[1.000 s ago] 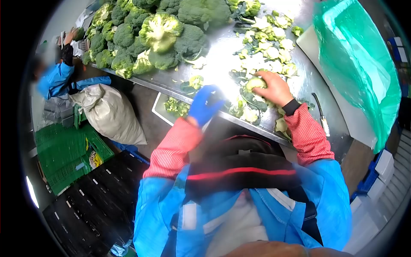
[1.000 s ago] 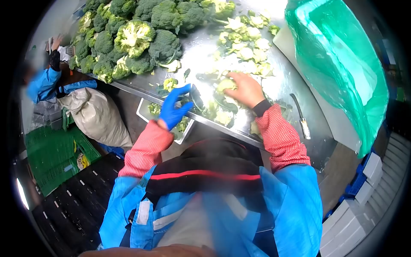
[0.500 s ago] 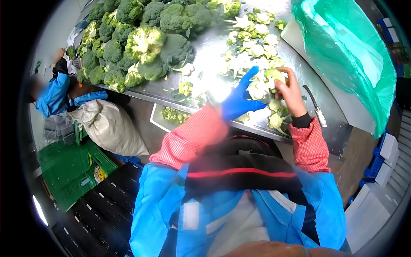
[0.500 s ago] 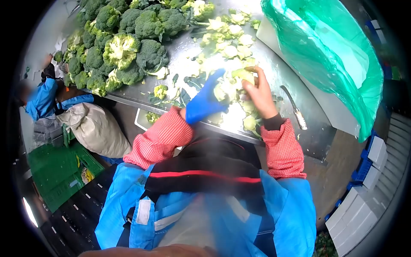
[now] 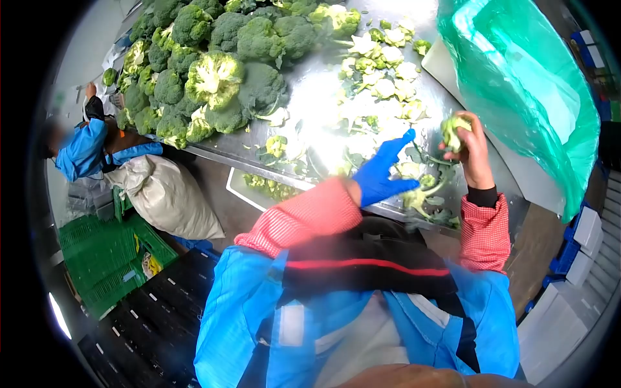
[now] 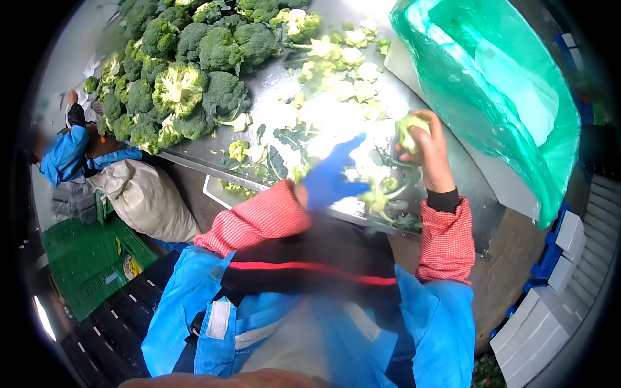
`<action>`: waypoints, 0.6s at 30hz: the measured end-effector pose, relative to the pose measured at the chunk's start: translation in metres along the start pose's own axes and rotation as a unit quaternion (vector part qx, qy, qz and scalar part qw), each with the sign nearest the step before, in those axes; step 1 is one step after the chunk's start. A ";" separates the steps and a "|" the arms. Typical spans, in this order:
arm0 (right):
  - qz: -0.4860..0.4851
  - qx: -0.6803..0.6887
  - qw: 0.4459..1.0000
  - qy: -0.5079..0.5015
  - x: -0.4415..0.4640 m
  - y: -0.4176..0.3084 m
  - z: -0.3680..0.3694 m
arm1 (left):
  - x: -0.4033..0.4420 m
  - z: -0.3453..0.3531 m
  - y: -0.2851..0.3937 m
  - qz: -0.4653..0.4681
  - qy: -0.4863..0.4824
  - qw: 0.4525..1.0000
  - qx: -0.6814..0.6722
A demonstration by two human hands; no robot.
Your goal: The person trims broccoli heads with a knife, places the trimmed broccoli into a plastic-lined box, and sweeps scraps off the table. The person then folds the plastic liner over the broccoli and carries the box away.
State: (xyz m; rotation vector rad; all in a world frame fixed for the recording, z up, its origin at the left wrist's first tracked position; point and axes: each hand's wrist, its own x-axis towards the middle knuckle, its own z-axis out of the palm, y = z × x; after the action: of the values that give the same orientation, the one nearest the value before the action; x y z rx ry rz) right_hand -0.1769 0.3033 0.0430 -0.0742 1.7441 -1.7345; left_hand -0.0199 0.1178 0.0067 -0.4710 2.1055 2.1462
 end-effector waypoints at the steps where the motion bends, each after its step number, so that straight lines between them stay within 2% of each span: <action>1: 0.054 0.020 0.995 -0.075 0.001 -0.004 0.007 | 0.004 -0.021 0.002 -0.043 0.048 0.996 -0.060; 3: 0.093 0.054 0.987 -0.119 0.012 0.011 0.006 | 0.017 -0.066 0.001 -0.086 0.183 0.968 -0.148; 4: 0.094 0.047 0.984 -0.144 0.018 0.015 0.004 | 0.025 -0.095 -0.017 -0.007 0.254 0.966 -0.048; 5: -0.055 -0.100 0.989 -0.099 0.028 0.028 0.007 | 0.026 -0.120 -0.037 0.073 0.318 0.944 0.054; 7: -0.142 -0.286 0.938 -0.133 0.027 0.026 0.009 | 0.009 -0.153 -0.047 0.172 0.341 0.877 0.290; 9: -0.142 -0.472 0.862 -0.119 0.018 0.030 0.014 | -0.017 -0.164 -0.046 0.148 0.336 0.833 0.414; 10: -0.144 -0.558 0.810 -0.109 0.014 0.031 0.018 | -0.030 -0.172 -0.060 0.072 0.332 0.798 0.498; 13: -0.153 -0.646 0.744 -0.073 0.004 0.045 0.040 | -0.057 -0.180 -0.100 -0.087 0.309 0.813 0.486; 14: -0.146 -0.669 0.724 -0.084 -0.001 0.049 0.041 | -0.061 -0.182 -0.111 -0.076 0.289 0.846 0.442; 16: -0.132 -0.713 0.680 -0.104 -0.012 0.059 0.038 | -0.063 -0.177 -0.102 -0.078 0.289 0.852 0.429; 18: -0.110 -0.743 0.655 -0.083 -0.020 0.084 0.025 | -0.064 -0.182 -0.108 -0.067 0.300 0.866 0.394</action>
State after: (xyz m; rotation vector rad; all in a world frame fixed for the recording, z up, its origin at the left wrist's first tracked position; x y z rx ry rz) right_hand -0.1155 0.3007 -0.0226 -1.1176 2.5450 0.0746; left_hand 0.0985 -0.0491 -0.0785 -1.2134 2.8697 0.9394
